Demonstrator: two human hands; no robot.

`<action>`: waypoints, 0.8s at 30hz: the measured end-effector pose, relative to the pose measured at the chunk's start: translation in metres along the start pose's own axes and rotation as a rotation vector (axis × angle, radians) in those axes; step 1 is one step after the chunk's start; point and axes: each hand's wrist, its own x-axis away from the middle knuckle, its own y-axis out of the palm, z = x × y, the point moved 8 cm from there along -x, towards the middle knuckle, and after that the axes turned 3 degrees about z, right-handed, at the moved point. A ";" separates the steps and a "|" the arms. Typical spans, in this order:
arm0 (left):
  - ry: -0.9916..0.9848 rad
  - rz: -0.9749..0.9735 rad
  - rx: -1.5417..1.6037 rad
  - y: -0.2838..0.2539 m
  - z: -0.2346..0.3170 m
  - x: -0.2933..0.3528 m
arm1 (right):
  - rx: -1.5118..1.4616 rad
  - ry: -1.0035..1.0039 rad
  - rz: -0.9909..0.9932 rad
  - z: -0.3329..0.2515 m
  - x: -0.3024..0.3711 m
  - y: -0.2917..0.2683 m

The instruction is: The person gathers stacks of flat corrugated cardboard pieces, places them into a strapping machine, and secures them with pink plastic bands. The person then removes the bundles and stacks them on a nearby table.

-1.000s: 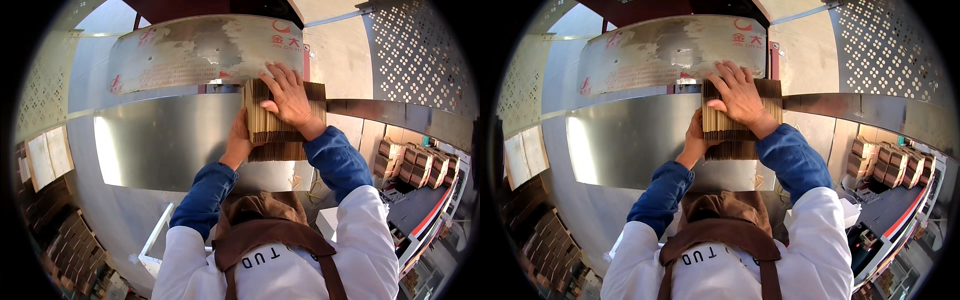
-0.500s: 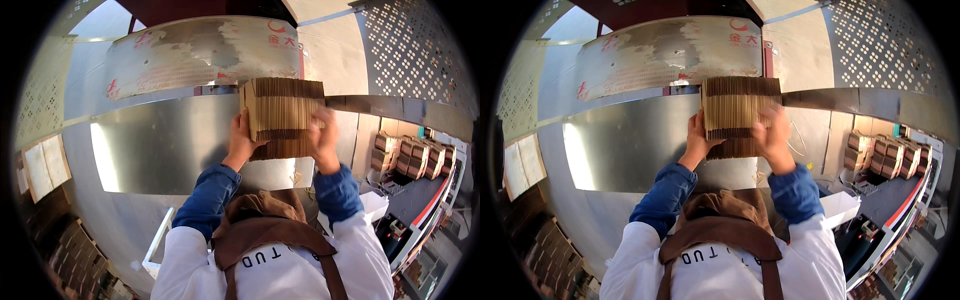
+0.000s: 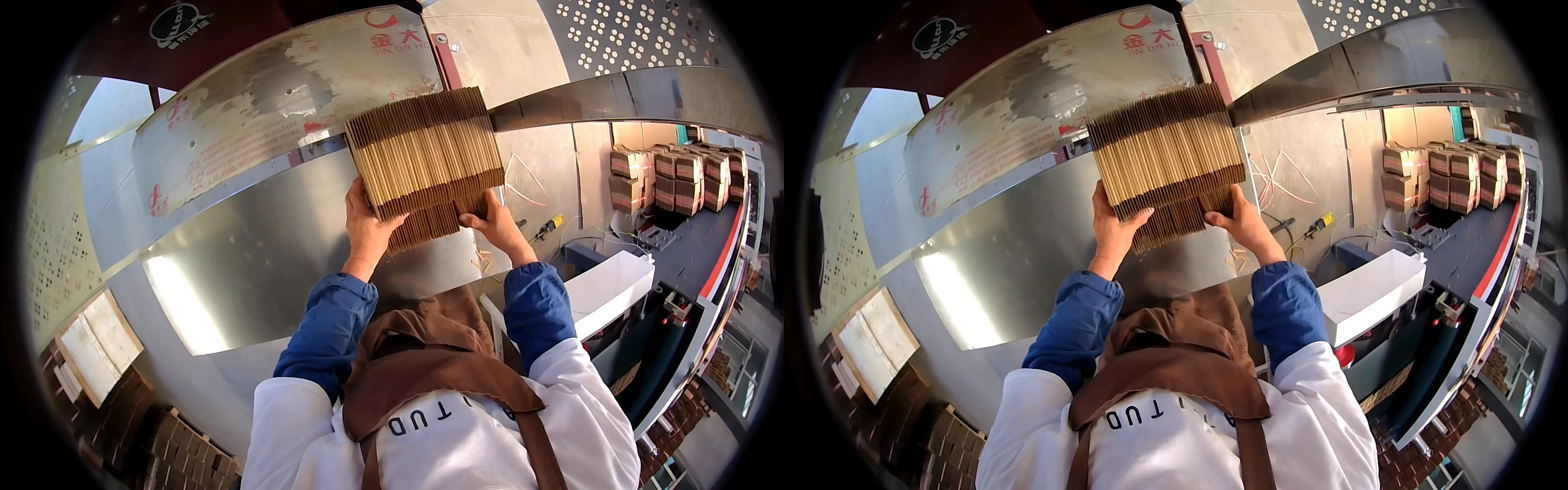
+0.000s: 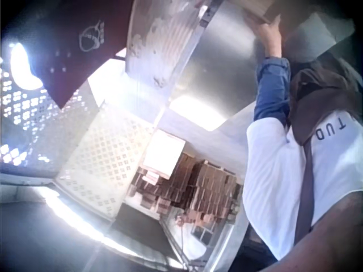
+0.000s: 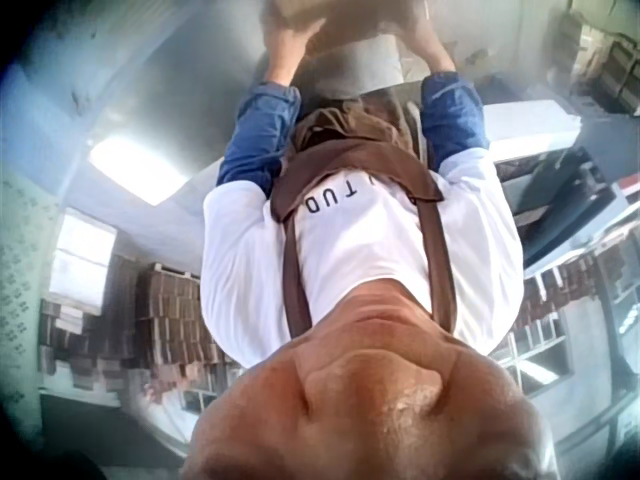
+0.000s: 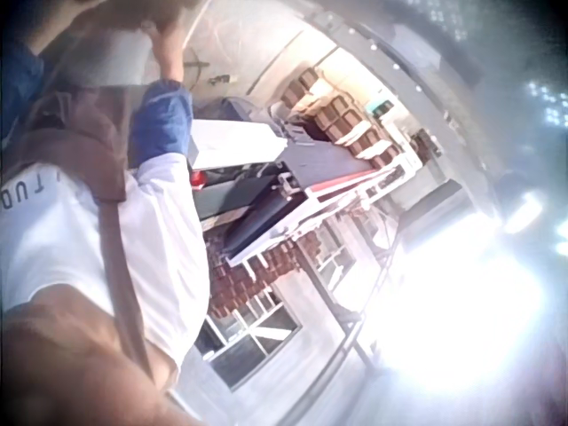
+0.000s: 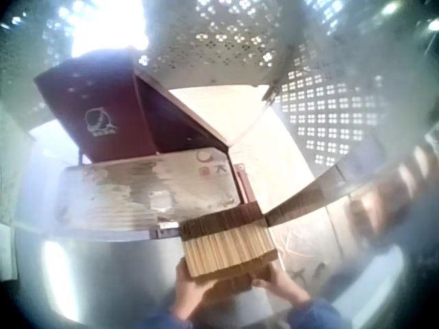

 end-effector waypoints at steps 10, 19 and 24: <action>-0.013 -0.006 0.019 0.001 0.000 0.001 | 0.145 -0.016 0.112 -0.016 0.004 0.010; -0.015 0.011 0.082 0.002 0.003 -0.045 | 0.272 -0.145 0.105 -0.030 -0.036 0.011; 0.001 -0.053 0.103 0.002 0.001 -0.076 | 0.271 -0.251 0.153 -0.039 -0.059 0.009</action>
